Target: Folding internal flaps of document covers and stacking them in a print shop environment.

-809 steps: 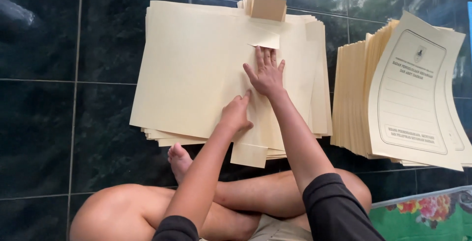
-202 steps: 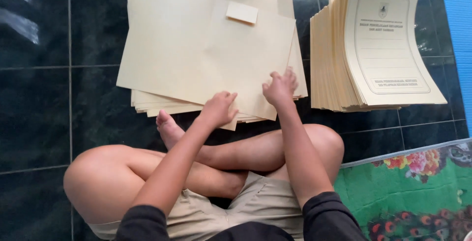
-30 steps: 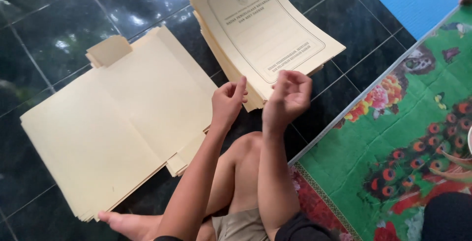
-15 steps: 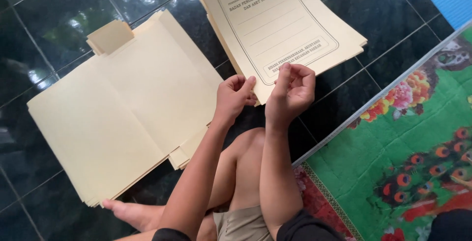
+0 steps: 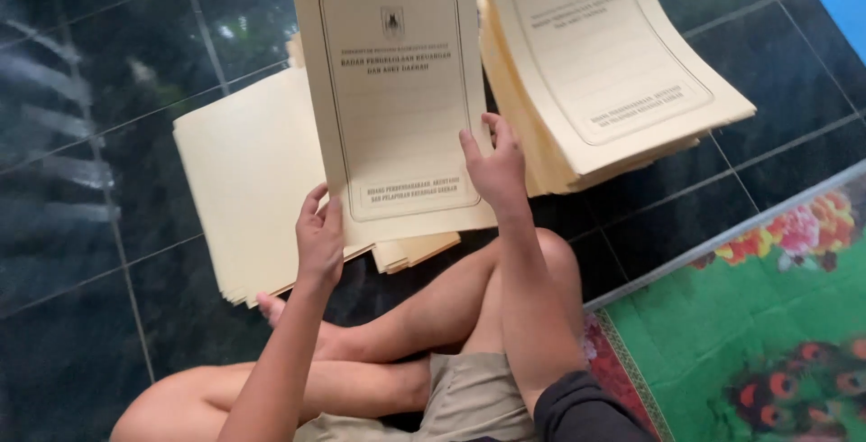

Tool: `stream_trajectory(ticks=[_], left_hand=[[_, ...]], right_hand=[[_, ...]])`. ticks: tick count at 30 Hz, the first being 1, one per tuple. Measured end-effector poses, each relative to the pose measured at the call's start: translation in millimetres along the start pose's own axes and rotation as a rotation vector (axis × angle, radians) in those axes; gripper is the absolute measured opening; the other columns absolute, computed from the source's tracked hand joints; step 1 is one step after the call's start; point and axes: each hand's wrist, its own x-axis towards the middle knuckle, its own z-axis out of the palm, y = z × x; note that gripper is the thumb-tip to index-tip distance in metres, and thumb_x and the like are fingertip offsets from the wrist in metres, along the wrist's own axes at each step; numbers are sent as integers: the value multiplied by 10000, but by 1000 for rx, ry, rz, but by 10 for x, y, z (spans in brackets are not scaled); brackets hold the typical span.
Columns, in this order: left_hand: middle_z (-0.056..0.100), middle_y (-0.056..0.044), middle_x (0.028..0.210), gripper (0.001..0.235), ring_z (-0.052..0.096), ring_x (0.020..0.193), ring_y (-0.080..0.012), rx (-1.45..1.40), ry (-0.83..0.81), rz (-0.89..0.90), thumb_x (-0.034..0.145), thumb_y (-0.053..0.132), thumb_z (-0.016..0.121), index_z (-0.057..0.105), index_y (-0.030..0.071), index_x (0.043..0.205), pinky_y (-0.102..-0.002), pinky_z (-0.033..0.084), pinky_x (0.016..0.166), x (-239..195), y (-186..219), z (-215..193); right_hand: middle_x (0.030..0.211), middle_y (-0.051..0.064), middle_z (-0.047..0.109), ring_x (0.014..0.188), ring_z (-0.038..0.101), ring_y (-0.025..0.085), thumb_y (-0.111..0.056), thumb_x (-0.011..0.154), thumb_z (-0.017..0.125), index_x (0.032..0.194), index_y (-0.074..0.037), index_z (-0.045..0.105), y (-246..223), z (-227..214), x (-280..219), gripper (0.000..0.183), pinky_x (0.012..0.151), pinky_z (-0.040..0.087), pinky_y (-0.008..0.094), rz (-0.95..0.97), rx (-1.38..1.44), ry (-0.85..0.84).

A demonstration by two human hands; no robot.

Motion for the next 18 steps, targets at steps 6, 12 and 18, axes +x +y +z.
stream_trajectory(ticks=[6, 12, 18], left_hand=[[720, -120, 1023, 283, 718, 845, -192, -55, 87, 32, 1075, 156, 541, 542, 116, 1355, -359, 662, 726, -309, -202, -823], [700, -127, 1117, 296, 719, 932, -231, 18, 16, 16, 1054, 133, 534, 539, 148, 1349, -383, 651, 773, -598, 117, -575], [723, -151, 1160, 252, 771, 955, -315, 218, -48, 154, 1071, 150, 486, 534, 165, 1318, -407, 657, 760, -839, 378, -345]], right_hand=[[897, 77, 688, 704, 707, 132, -132, 1045, 566, 1410, -200, 591, -90, 383, -170, 372, 697, 627, 259, 52, 576, -241], [890, 53, 733, 751, 743, 172, -203, 985, 683, 1234, -134, 706, 74, 540, -283, 259, 635, 632, 297, 23, 713, -399], [1065, 134, 674, 818, 715, 222, -354, 879, 834, 1505, -175, 478, 175, 702, -479, 742, 520, 618, 294, 39, 311, -624]])
